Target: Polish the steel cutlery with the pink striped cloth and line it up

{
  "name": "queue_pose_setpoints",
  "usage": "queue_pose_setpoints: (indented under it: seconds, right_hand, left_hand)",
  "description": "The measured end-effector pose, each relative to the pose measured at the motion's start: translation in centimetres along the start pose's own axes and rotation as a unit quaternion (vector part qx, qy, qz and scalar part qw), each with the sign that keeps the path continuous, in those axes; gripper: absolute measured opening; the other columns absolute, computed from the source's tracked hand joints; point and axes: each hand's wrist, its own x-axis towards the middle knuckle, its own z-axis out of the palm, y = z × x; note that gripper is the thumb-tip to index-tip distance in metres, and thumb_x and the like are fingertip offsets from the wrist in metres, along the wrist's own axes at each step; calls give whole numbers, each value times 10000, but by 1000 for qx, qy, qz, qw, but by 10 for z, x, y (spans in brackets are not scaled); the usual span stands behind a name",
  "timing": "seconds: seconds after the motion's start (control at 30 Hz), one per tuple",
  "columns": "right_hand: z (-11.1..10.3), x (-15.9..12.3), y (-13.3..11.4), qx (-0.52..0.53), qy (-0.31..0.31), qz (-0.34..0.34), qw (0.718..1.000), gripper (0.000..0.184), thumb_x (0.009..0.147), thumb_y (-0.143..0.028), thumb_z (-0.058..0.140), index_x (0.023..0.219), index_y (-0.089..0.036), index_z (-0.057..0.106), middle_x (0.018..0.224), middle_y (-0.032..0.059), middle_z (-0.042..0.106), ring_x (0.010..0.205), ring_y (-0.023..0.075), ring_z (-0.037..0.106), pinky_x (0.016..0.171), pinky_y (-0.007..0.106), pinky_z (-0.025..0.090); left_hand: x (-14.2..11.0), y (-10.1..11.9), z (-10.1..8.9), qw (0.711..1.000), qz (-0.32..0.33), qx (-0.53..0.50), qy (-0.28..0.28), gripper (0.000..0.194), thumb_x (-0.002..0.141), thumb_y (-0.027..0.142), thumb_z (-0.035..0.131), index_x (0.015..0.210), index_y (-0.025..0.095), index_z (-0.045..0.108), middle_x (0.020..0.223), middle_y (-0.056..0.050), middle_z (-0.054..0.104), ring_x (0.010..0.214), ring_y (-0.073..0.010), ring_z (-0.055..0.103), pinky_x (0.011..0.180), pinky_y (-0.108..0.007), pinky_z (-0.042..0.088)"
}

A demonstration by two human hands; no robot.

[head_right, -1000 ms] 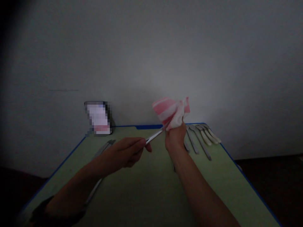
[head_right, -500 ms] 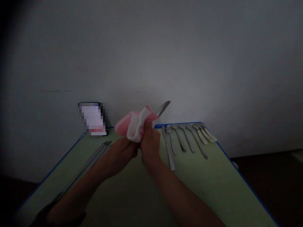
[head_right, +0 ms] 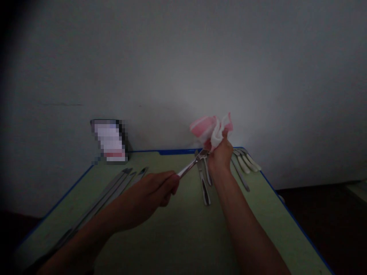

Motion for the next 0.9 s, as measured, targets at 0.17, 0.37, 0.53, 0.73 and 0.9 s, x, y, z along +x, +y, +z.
queue_pose_setpoints:
  seconds: [0.17, 0.37, 0.53, 0.73, 0.9]
  right_hand:
    - [8, -8, -10, 26, 94, -26, 995, 262, 801, -441, 478, 823, -206, 591, 710, -3, 624, 598, 116, 580, 509, 221, 466]
    - [36, -67, 11, -86, -9, 18, 996, 357, 774, -502, 514, 635, -179, 582, 528, 0, 560, 511, 106, 496, 433, 199, 374]
    - [50, -103, 29, -125, -98, 66, 985, 492, 807, -591, 395, 560, -175, 484, 474, -40, 443, 409, 69, 340, 363, 203, 262]
    - [52, -105, 17, -68, -141, 102, 982, 467, 773, -613, 442, 611, -178, 489, 486, -48, 459, 393, 63, 392, 353, 178, 294]
    - [48, -93, 14, -41, -108, 83, 990, 461, 770, -608, 453, 624, -172, 496, 463, -65, 415, 352, 49, 337, 315, 175, 256]
  left_hand:
    - [0, 2, 2, 1000, -4, -30, -8, 379, 922, 362, 283, 653, 197, 491, 524, 33, 504, 505, -118, 468, 511, -234, 312]
    - [9, -11, 2, 997, -42, -50, 46, 348, 897, 339, 315, 626, 190, 474, 543, 27, 486, 510, -118, 465, 513, -236, 324]
    - [16, -32, 0, 988, -55, -105, 99, 261, 845, 308, 389, 629, 184, 468, 567, 22, 486, 499, -112, 424, 479, -221, 320]
    - [9, -29, -13, 991, -18, -115, 61, 270, 880, 317, 383, 691, 185, 523, 607, 17, 531, 517, -100, 442, 483, -200, 343]
    - [-3, -18, -33, 995, 43, -50, -79, 270, 916, 286, 363, 869, 213, 619, 807, 0, 654, 629, -95, 556, 562, -180, 406]
